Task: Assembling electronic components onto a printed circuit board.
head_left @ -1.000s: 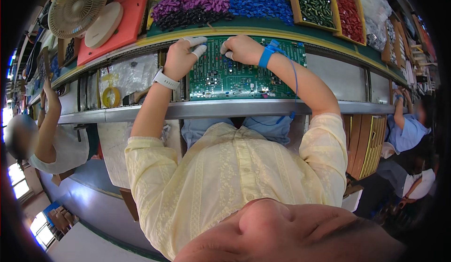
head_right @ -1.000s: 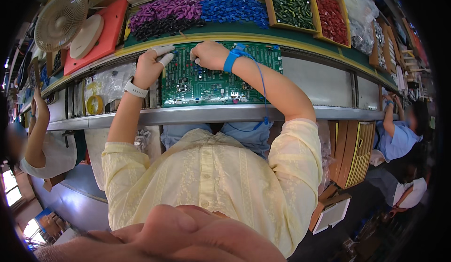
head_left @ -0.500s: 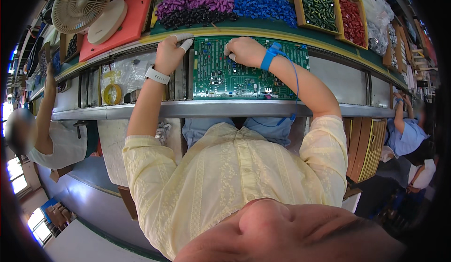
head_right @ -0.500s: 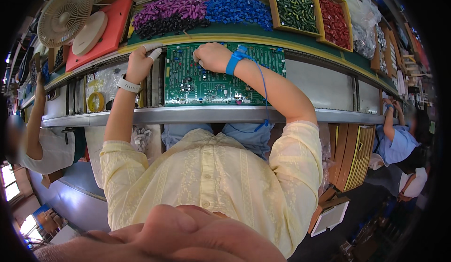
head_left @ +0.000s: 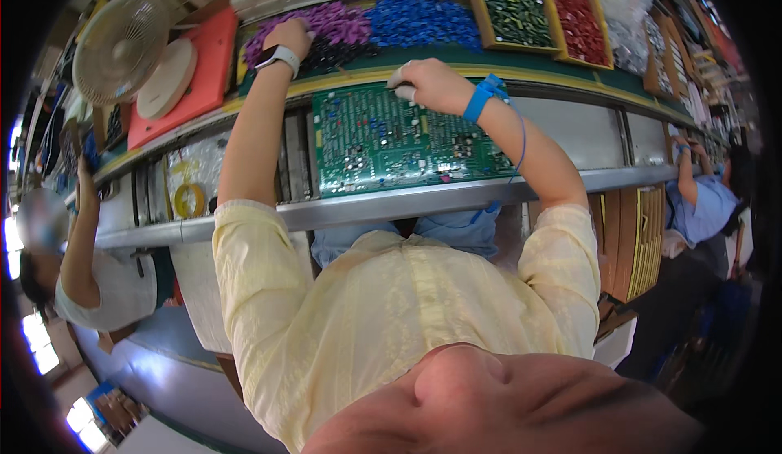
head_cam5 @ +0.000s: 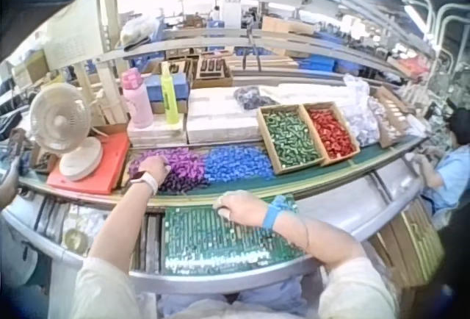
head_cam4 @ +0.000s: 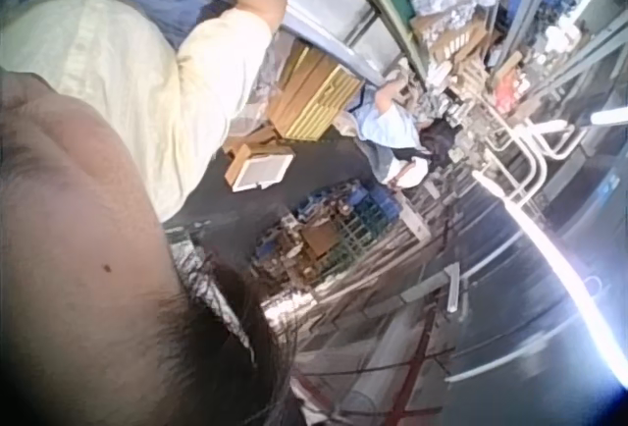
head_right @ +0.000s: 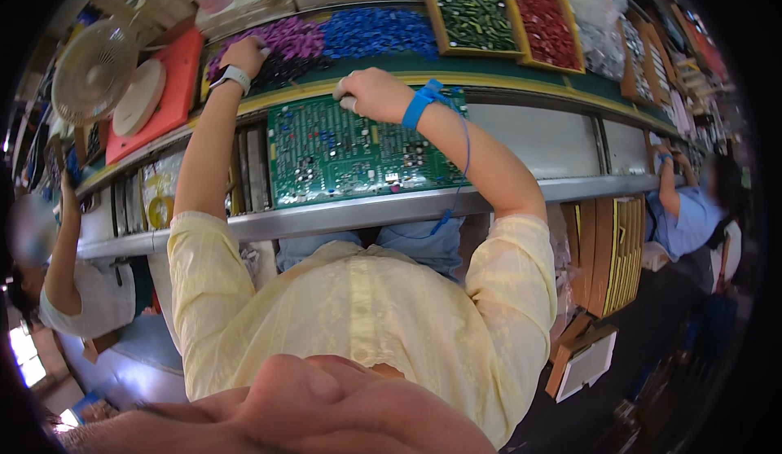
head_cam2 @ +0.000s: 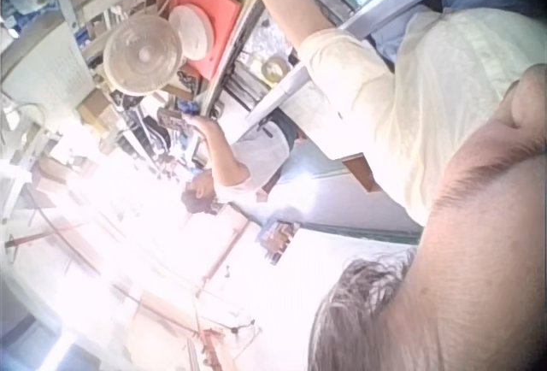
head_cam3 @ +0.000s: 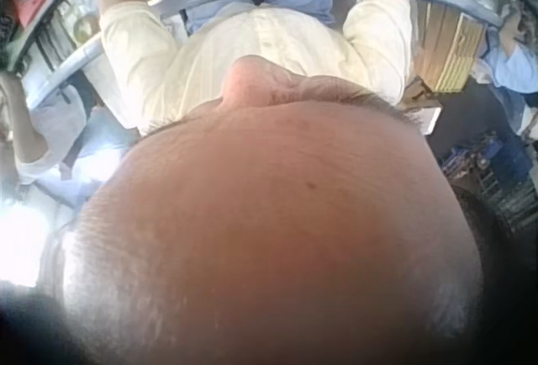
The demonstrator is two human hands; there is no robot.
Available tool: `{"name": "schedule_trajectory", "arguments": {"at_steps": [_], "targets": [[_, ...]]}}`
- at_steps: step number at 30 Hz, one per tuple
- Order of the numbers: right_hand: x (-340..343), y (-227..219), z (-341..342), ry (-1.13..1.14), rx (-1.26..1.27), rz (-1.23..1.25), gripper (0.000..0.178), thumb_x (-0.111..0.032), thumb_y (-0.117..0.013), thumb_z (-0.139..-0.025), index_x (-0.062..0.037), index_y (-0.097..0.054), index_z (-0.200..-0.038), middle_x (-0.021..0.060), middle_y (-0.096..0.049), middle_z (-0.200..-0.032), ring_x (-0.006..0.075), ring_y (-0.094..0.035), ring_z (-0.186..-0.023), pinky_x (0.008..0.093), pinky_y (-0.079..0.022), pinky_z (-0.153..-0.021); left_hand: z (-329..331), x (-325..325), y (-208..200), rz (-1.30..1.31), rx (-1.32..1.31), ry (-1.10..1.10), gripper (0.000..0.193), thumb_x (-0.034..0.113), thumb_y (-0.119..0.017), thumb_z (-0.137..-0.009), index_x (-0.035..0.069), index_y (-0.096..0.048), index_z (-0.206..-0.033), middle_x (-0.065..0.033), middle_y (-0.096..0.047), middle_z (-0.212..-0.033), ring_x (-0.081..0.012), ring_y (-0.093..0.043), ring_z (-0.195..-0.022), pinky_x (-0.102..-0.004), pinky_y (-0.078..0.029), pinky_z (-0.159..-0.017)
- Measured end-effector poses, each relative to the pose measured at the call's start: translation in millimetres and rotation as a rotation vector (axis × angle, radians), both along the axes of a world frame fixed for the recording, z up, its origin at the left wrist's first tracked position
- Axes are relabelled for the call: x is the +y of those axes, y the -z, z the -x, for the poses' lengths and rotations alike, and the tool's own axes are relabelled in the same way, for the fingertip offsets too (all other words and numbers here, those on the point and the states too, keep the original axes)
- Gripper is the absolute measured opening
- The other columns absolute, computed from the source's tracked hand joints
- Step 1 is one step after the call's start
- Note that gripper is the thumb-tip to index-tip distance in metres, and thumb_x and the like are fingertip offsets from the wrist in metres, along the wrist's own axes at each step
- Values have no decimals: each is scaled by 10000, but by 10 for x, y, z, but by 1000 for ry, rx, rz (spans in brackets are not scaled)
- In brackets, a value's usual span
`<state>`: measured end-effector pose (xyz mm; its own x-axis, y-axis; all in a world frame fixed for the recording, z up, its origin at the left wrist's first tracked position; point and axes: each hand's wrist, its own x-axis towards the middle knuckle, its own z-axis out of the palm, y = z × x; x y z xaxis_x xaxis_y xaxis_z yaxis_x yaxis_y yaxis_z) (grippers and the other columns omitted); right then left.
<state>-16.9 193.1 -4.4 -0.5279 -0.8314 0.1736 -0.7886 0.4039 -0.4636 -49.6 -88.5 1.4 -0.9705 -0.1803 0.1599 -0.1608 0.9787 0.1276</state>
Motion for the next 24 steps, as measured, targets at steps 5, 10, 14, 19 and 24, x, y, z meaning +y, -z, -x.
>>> {"name": "schedule_trajectory", "arguments": {"at_steps": [5,10,14,19,24], "targets": [[993,-178,556,345,127,94,202,-182,-562,-758,-84,-648,-912,127,-636,-894,291,-605,-830,355,-476,-761,145,-37,-14,-17,-61,-27,272,198,-614,-738,110,-621,-996,-171,-611,-993,-322,-574,-954,-394,-440,-841],[2182,-189,1425,1034,360,-100,236,-198,-516,-761,-112,-640,-943,189,-615,-897,351,-590,-854,443,-469,-754,116,-162,52,-59,96,111,244,150,-543,-770,101,-614,-998,-192,-597,-1001,-334,-564,-944,-395,-441,-828],[3010,181,1928,1106,259,-230,358,-258,-543,-774,-144,-565,-1113,223,-589,-1002,361,-562,-955,449,-442,-842,1,-138,18,-73,320,142,235,174,-505,-795,101,-599,-997,-209,-583,-976,-347,-553,-931,-417,-440,-818],[2824,244,2018,1143,235,-440,391,-290,-598,-764,-151,-562,-1128,212,-549,-1105,340,-526,-1039,416,-427,-887,-973,125,-111,-526,302,244,151,107,-586,-769,56,-605,-910,-138,-614,-903,-258,-605,-786,-322,-473,-707],[2865,247,2031,1132,226,-349,364,-237,-601,-770,-95,-566,-1104,175,-565,-1110,327,-531,-1039,407,-429,-875,-2053,375,32,-572,74,484,171,61,-631,-737,44,-601,-905,-116,-614,-835,-225,-615,-738,-295,-484,-664]]}}
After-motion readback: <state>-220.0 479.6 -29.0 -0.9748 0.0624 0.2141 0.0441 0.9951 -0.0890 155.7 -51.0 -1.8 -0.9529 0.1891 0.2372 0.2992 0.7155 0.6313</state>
